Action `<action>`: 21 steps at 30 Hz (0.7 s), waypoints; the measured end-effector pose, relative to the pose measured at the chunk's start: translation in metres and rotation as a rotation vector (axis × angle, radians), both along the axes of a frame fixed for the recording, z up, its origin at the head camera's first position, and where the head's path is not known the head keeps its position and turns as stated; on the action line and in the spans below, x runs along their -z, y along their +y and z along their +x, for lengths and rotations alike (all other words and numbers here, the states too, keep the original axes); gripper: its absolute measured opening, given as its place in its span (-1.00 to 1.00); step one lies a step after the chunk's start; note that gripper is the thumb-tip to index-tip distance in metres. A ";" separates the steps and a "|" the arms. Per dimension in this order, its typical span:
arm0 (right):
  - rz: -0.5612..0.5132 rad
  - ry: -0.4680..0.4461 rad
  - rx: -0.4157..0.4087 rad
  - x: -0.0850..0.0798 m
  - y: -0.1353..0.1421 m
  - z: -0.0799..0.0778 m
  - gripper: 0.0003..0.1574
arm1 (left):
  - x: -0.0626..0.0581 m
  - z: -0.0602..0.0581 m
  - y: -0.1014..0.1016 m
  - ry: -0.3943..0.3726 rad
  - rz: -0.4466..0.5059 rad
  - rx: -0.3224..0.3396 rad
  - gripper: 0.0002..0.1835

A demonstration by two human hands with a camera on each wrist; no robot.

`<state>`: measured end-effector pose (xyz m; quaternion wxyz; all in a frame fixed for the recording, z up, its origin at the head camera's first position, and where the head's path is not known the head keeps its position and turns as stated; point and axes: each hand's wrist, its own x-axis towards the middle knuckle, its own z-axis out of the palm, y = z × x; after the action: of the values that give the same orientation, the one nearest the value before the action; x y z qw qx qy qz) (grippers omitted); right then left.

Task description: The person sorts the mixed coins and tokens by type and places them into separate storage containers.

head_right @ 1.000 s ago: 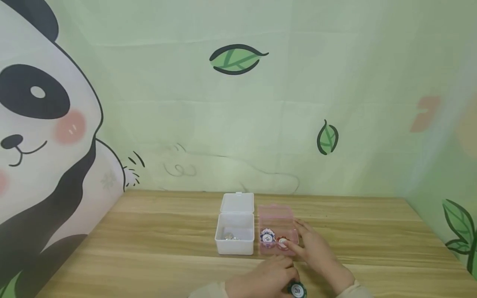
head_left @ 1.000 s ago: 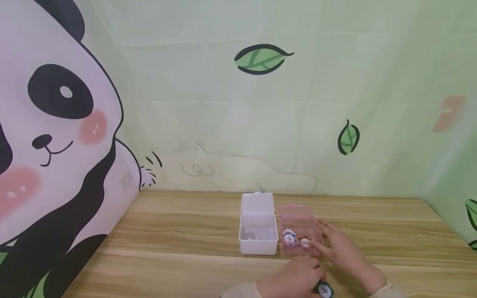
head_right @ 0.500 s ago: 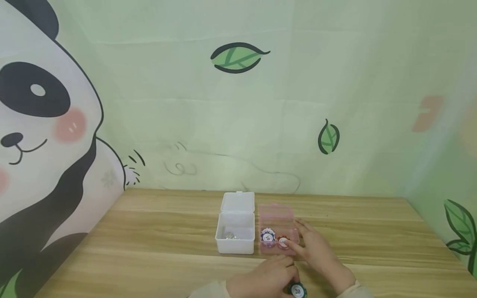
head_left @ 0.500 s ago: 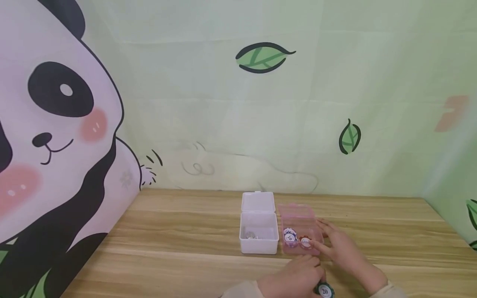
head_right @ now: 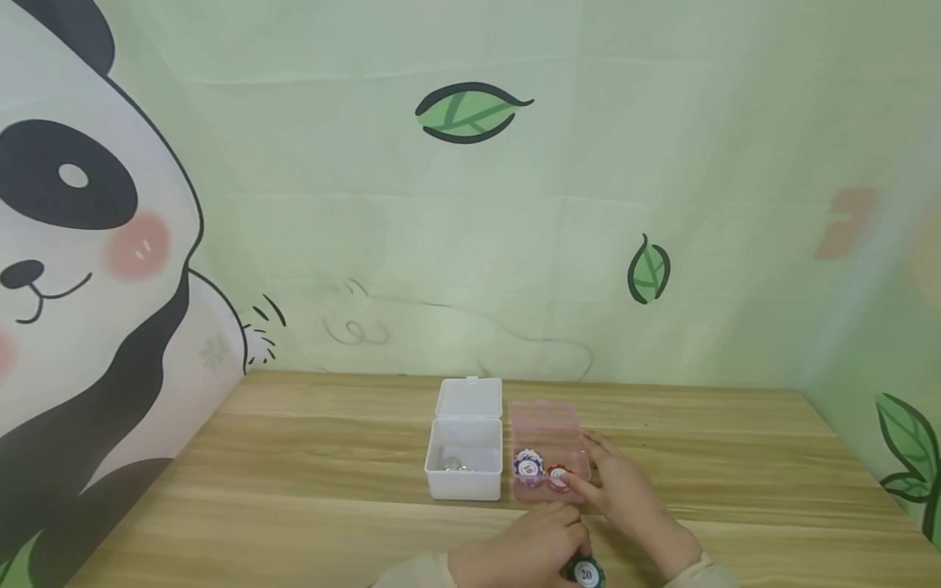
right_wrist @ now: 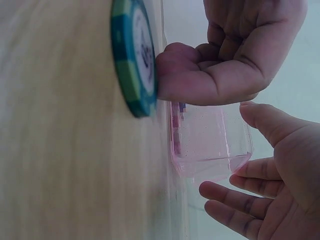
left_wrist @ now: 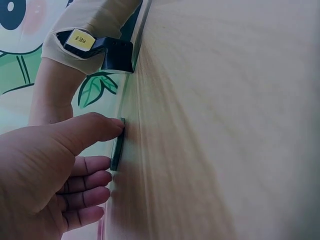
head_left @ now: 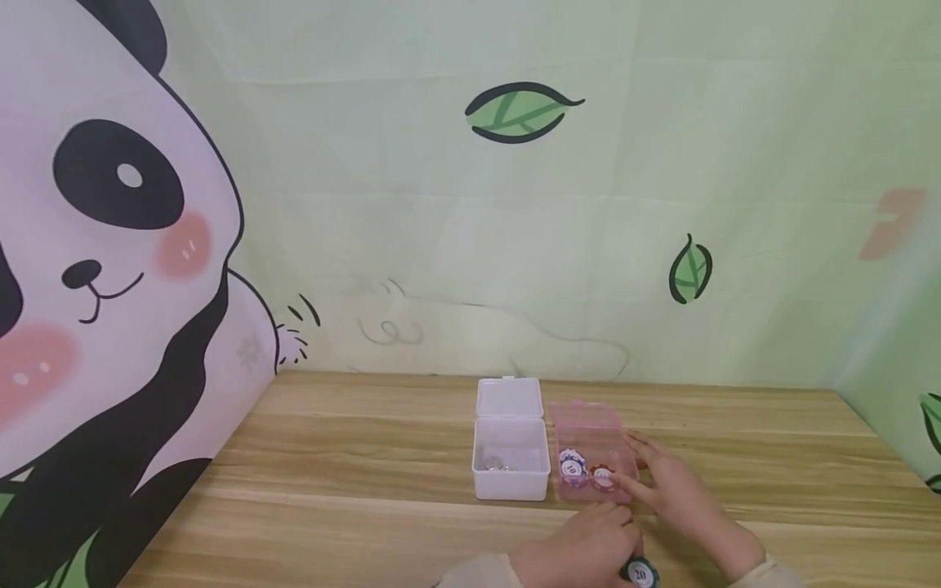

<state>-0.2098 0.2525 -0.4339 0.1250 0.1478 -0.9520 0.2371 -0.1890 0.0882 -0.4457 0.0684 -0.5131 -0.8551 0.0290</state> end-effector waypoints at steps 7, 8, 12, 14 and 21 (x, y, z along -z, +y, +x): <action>-0.008 0.002 -0.011 0.001 0.001 -0.001 -0.23 | 0.001 0.000 -0.001 0.019 0.005 0.014 -0.72; -0.008 -0.002 -0.011 0.000 0.001 0.000 -0.22 | 0.001 0.000 -0.001 0.011 0.004 0.013 -0.72; -0.009 -0.021 -0.008 0.000 0.001 0.000 -0.20 | 0.000 0.000 0.000 0.006 -0.007 0.019 -0.73; -0.011 -0.031 -0.006 0.000 0.000 0.000 -0.19 | 0.000 0.000 0.001 0.002 -0.012 0.026 -0.74; -0.011 -0.038 -0.002 0.000 0.000 0.000 -0.18 | -0.006 0.003 -0.003 0.025 0.005 0.043 -0.77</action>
<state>-0.2101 0.2529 -0.4341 0.1076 0.1435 -0.9527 0.2455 -0.1864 0.0856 -0.4401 0.0808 -0.5310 -0.8429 0.0318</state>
